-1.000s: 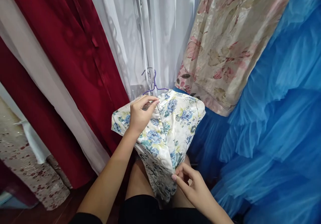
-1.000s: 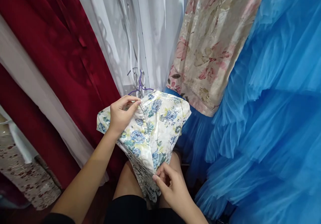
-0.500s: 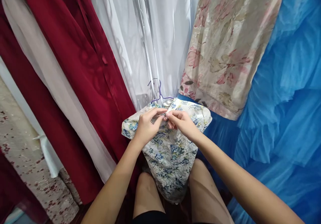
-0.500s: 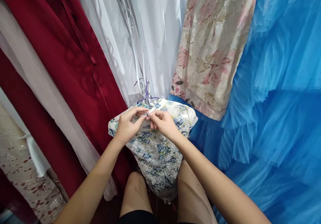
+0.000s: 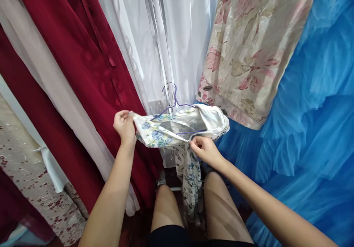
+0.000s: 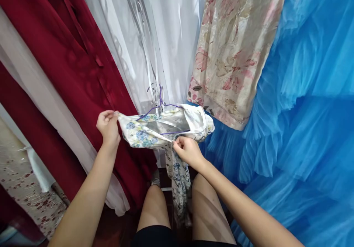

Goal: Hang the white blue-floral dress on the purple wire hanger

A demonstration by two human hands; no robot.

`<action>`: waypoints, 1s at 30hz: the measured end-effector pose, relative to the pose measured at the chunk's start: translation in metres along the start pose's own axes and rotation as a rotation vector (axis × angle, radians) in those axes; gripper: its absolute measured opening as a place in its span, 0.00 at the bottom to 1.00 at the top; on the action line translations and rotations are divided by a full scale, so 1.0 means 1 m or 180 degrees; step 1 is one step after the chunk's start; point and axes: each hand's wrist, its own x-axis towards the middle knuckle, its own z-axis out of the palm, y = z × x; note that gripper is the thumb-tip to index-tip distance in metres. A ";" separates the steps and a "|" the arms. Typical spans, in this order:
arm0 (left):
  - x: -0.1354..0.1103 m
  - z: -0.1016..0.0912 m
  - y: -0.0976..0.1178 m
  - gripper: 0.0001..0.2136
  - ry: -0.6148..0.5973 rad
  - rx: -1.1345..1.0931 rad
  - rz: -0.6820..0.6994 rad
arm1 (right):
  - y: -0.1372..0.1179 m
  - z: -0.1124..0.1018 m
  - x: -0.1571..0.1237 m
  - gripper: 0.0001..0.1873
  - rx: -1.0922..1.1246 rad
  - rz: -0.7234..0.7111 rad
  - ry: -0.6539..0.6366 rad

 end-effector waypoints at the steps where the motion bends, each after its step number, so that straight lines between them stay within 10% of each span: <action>1: 0.002 -0.009 -0.019 0.11 0.0223 0.0196 -0.0423 | 0.000 -0.001 -0.003 0.16 0.0118 0.0040 -0.0066; 7: -0.076 -0.045 -0.109 0.09 -0.0079 0.0614 -0.1227 | 0.011 -0.005 -0.014 0.16 0.0777 0.0327 -0.0435; 12: -0.154 -0.052 -0.121 0.11 -0.1099 0.0548 -0.1545 | 0.066 -0.031 -0.046 0.16 0.0995 0.0805 -0.0321; 20: -0.207 -0.017 -0.021 0.08 -0.2567 -0.0361 -0.1345 | 0.074 -0.043 -0.137 0.12 -0.0498 0.0677 -0.1538; 26: -0.245 -0.004 0.067 0.11 -0.4273 -0.0624 0.0503 | 0.010 -0.011 -0.132 0.23 0.0571 0.0114 -0.1509; 30: -0.239 -0.012 0.077 0.09 -0.3897 -0.0532 -0.0040 | -0.014 0.006 -0.125 0.17 0.1914 0.0711 -0.1641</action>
